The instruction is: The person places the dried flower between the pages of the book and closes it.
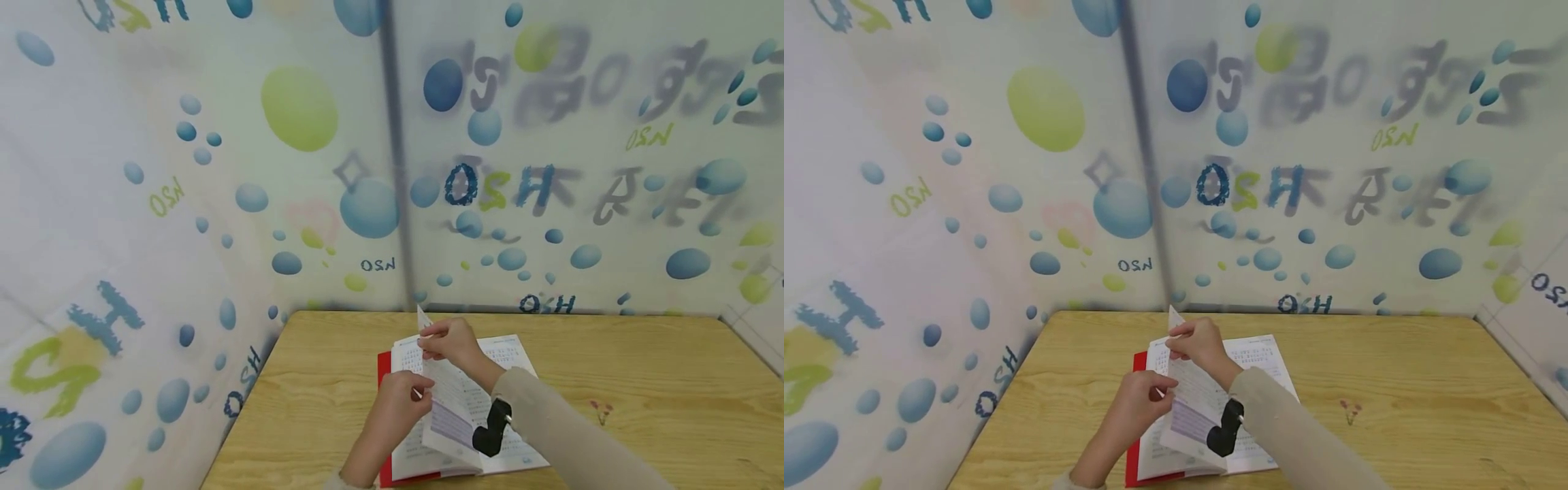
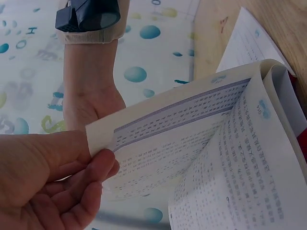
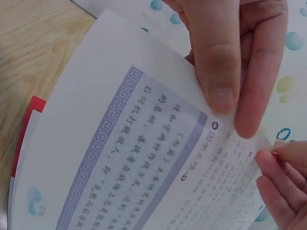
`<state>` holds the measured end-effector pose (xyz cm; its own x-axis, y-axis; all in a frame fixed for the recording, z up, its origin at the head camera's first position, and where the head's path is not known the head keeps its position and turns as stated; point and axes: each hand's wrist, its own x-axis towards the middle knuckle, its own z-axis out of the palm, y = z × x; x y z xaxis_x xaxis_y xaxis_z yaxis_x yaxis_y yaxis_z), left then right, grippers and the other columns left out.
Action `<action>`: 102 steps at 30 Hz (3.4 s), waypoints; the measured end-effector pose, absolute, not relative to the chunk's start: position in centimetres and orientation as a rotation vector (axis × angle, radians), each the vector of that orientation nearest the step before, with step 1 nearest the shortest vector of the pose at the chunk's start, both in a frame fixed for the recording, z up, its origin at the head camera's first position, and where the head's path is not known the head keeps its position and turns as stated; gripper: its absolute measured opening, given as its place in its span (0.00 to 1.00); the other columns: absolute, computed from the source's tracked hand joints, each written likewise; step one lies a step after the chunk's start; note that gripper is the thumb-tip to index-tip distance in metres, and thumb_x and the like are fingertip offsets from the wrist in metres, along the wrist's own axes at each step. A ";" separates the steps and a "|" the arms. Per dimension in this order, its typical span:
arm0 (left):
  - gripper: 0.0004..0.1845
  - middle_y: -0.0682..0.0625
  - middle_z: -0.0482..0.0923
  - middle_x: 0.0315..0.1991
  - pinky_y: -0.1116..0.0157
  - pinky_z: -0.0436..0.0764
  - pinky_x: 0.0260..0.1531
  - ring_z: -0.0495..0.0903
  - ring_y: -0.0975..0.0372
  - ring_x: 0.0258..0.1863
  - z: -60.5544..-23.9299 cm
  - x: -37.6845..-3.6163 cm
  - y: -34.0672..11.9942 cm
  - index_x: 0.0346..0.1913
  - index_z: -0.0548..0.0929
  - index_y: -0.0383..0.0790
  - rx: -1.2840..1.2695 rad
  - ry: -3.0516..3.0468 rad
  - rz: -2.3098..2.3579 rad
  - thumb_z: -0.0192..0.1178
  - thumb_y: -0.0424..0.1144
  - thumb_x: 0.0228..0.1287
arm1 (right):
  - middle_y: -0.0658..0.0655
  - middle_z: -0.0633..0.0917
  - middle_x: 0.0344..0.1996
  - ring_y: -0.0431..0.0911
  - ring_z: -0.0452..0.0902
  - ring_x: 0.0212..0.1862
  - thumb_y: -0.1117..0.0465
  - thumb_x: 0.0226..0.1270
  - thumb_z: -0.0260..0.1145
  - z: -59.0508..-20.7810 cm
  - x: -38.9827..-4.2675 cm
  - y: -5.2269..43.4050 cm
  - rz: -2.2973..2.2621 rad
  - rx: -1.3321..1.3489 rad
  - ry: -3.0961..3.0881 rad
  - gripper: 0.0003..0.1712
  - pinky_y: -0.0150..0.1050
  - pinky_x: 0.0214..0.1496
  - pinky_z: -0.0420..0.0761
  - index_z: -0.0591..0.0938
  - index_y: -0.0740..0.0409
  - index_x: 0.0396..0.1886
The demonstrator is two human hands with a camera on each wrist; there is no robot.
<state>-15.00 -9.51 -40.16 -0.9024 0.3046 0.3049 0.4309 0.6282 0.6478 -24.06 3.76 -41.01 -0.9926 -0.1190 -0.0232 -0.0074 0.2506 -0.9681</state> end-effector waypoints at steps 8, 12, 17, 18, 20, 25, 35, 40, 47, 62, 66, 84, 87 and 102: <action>0.09 0.50 0.81 0.24 0.74 0.73 0.21 0.74 0.69 0.21 -41.1 -14.8 -11.1 0.32 0.85 0.30 -0.529 -2.759 -1.220 0.59 0.22 0.46 | 0.58 0.84 0.23 0.48 0.81 0.22 0.69 0.54 0.67 -41.3 -24.0 4.8 -1.876 -0.166 2.362 0.12 0.39 0.27 0.80 0.82 0.71 0.38; 0.09 0.50 0.80 0.24 0.74 0.73 0.21 0.74 0.69 0.21 -42.2 -14.7 -12.1 0.32 0.85 0.30 -0.533 -2.773 -1.150 0.59 0.21 0.45 | 0.58 0.84 0.24 0.48 0.81 0.23 0.69 0.55 0.66 -41.7 -24.1 6.7 -1.854 -0.140 2.358 0.14 0.40 0.28 0.80 0.81 0.72 0.41; 0.08 0.49 0.79 0.23 0.73 0.73 0.20 0.72 0.67 0.21 -43.8 -14.3 -13.2 0.31 0.85 0.28 -0.509 -2.782 -1.146 0.60 0.21 0.45 | 0.59 0.84 0.26 0.49 0.81 0.24 0.69 0.57 0.65 -42.4 -24.1 9.8 -1.826 -0.110 2.389 0.15 0.43 0.31 0.80 0.80 0.73 0.43; 0.08 0.49 0.79 0.24 0.73 0.73 0.21 0.71 0.67 0.21 -44.0 -14.3 -13.4 0.31 0.85 0.29 -0.494 -2.795 -1.156 0.60 0.21 0.45 | 0.59 0.84 0.26 0.49 0.81 0.24 0.68 0.57 0.65 -42.6 -24.1 10.4 -1.820 -0.098 2.400 0.15 0.43 0.31 0.80 0.80 0.73 0.43; 0.07 0.49 0.79 0.24 0.72 0.73 0.21 0.71 0.67 0.22 -44.7 -14.3 -13.8 0.31 0.85 0.29 -0.469 -2.820 -1.160 0.61 0.22 0.45 | 0.58 0.84 0.27 0.49 0.81 0.25 0.68 0.57 0.66 -42.9 -23.9 11.6 -1.797 -0.061 2.429 0.15 0.41 0.31 0.80 0.80 0.72 0.44; 0.06 0.51 0.78 0.25 0.71 0.73 0.23 0.70 0.65 0.23 -46.0 -14.5 -14.6 0.31 0.85 0.31 -0.388 -2.915 -1.138 0.62 0.24 0.47 | 0.58 0.83 0.29 0.50 0.81 0.26 0.67 0.58 0.65 -43.6 -23.5 14.5 -1.736 0.027 2.483 0.16 0.38 0.31 0.79 0.79 0.72 0.45; 0.05 0.55 0.75 0.22 0.72 0.68 0.22 0.67 0.65 0.22 -47.6 -15.2 -14.4 0.30 0.86 0.33 -0.386 -3.000 -1.014 0.63 0.26 0.49 | 0.60 0.83 0.32 0.49 0.80 0.29 0.63 0.61 0.63 -45.5 -22.0 21.3 -1.702 0.117 2.507 0.21 0.40 0.33 0.79 0.75 0.75 0.49; 0.04 0.54 0.77 0.23 0.72 0.70 0.23 0.67 0.66 0.22 -48.7 -15.5 -14.2 0.31 0.86 0.32 -0.416 -3.009 -0.983 0.64 0.27 0.50 | 0.60 0.83 0.31 0.51 0.80 0.30 0.65 0.62 0.62 -46.2 -20.5 24.6 -1.686 0.157 2.531 0.21 0.40 0.32 0.79 0.74 0.77 0.50; 0.06 0.54 0.73 0.25 0.69 0.74 0.27 0.68 0.64 0.24 -49.9 -15.5 -14.4 0.34 0.86 0.33 -0.299 -3.118 -1.037 0.65 0.30 0.52 | 0.61 0.84 0.29 0.49 0.80 0.28 0.64 0.63 0.61 -47.5 -18.6 28.4 -1.658 0.192 2.499 0.22 0.40 0.29 0.78 0.73 0.80 0.50; 0.07 0.56 0.66 0.24 0.73 0.69 0.23 0.65 0.68 0.24 -52.0 -14.9 -14.9 0.36 0.86 0.36 -0.278 -2.921 -1.113 0.66 0.31 0.51 | 0.63 0.84 0.35 0.42 0.76 0.36 0.59 0.54 0.69 -50.3 -16.0 31.3 -1.306 0.284 2.793 0.18 0.33 0.34 0.73 0.82 0.71 0.38; 0.08 0.55 0.67 0.25 0.73 0.70 0.23 0.67 0.67 0.24 -52.4 -14.7 -15.0 0.36 0.87 0.38 -0.201 -2.889 -1.217 0.66 0.30 0.51 | 0.62 0.84 0.35 0.43 0.76 0.35 0.58 0.54 0.69 -50.9 -15.4 30.9 -1.273 0.330 2.846 0.17 0.34 0.33 0.72 0.83 0.69 0.36; 0.07 0.54 0.68 0.24 0.72 0.70 0.22 0.67 0.67 0.22 -52.8 -14.9 -15.0 0.34 0.87 0.38 -0.173 -2.848 -1.307 0.67 0.29 0.50 | 0.56 0.84 0.23 0.44 0.77 0.27 0.55 0.49 0.72 -52.2 -14.8 29.2 -1.171 0.415 3.047 0.17 0.41 0.31 0.71 0.83 0.67 0.28; 0.07 0.54 0.68 0.24 0.73 0.70 0.21 0.67 0.67 0.22 -52.8 -14.9 -15.1 0.34 0.87 0.38 -0.181 -2.842 -1.308 0.67 0.29 0.50 | 0.56 0.84 0.22 0.44 0.76 0.26 0.57 0.49 0.72 -52.2 -14.8 29.1 -1.161 0.435 3.049 0.15 0.39 0.29 0.69 0.83 0.67 0.27; 0.07 0.53 0.68 0.24 0.72 0.72 0.23 0.68 0.64 0.23 -52.8 -14.8 -15.2 0.35 0.87 0.37 -0.107 -2.850 -1.361 0.66 0.29 0.51 | 0.63 0.84 0.26 0.50 0.77 0.28 0.57 0.51 0.69 -52.2 -15.2 28.8 -1.121 0.400 3.022 0.13 0.41 0.29 0.70 0.85 0.66 0.25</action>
